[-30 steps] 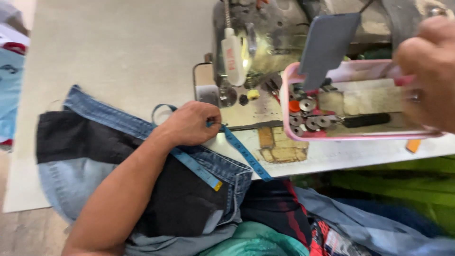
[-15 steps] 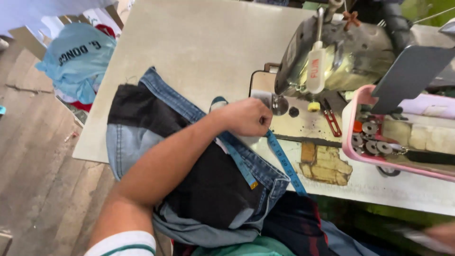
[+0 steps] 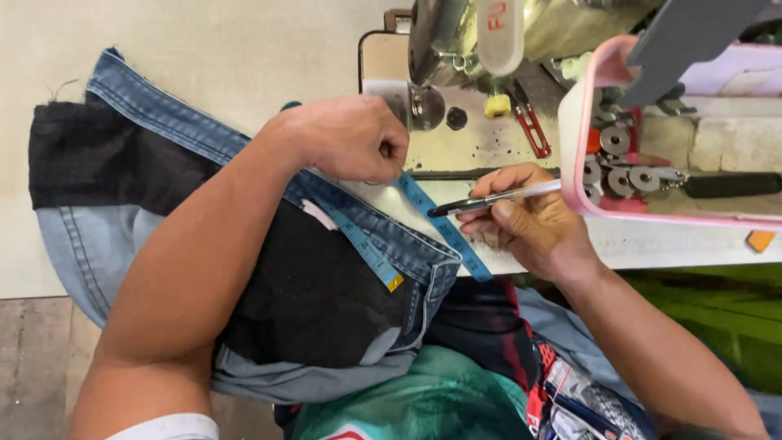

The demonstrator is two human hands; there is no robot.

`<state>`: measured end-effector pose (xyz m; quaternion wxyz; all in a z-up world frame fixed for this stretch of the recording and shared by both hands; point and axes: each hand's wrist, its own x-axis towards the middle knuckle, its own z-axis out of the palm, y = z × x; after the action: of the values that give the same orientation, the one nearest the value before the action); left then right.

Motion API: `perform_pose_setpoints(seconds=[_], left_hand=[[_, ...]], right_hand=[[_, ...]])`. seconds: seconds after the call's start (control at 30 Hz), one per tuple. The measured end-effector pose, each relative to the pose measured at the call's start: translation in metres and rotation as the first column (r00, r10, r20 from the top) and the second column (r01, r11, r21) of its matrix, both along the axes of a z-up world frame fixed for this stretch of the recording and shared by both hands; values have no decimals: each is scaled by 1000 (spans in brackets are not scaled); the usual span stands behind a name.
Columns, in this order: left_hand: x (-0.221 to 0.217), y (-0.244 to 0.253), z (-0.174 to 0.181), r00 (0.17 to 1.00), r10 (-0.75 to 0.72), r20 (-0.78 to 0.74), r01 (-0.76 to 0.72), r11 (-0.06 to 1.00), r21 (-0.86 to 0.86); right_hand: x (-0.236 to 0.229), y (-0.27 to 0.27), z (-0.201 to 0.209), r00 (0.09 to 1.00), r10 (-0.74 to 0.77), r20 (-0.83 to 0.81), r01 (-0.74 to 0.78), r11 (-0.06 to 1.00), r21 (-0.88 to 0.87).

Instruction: Measuring, marking, and adjusting the waistband of a pair of jeans using a tape measure, pen, and a small hand tool.

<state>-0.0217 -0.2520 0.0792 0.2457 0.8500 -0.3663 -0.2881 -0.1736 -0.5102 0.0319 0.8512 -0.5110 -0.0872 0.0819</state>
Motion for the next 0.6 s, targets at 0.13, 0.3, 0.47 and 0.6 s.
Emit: perform_pose_setpoints(seconds=[0.13,0.3,0.47,0.6], left_hand=[[0,4,2,999,13,-39,-13,1000,-12],[-10,4,10,993,-78,-89,59,979,-197],[-30,-5,11,922,-383,58,321,672,-667],[-58,-21,-9,929,-312,201,363,656,-661]], right_hand=[[5,6,-4,1000,14,1,-14,1000,-13],[10,15,-3,997,47,67,-43,997,-62],[23,-17,-17,995,-19,103,55,932,-359],[19,-9,17,962,160,222,60,666,-743]])
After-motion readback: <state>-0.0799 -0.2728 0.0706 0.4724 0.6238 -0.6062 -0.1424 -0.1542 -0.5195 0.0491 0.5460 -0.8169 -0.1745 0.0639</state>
